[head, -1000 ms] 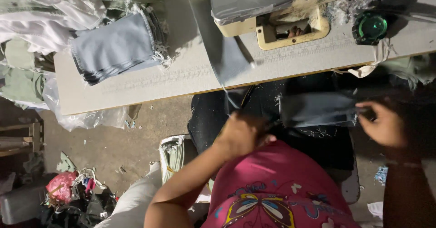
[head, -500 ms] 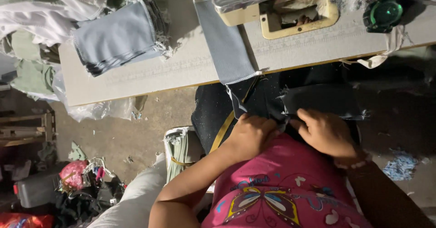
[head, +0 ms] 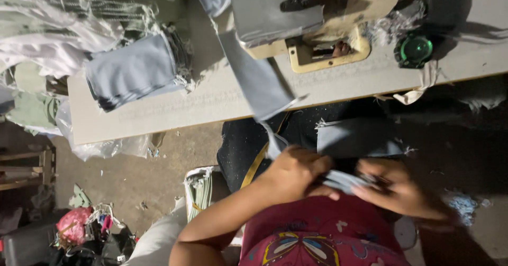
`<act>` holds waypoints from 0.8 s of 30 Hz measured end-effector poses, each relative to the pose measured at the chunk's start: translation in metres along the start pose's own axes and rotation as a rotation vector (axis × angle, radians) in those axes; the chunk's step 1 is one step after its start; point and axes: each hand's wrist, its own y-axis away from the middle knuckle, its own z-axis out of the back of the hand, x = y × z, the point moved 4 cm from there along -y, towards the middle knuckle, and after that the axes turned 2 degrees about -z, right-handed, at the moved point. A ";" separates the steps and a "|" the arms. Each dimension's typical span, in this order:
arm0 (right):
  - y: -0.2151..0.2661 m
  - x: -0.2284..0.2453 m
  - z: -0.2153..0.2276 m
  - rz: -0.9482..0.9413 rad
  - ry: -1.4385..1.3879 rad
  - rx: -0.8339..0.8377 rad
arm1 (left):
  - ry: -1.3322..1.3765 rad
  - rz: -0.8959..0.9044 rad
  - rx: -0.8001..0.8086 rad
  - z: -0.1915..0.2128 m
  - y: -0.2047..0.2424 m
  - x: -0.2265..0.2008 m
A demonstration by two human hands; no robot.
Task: Sorting and stacking small fabric pieces on a sewing table
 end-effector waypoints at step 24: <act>0.093 -0.151 0.029 -0.555 0.873 -0.425 | -0.318 0.310 0.079 -0.068 0.060 0.079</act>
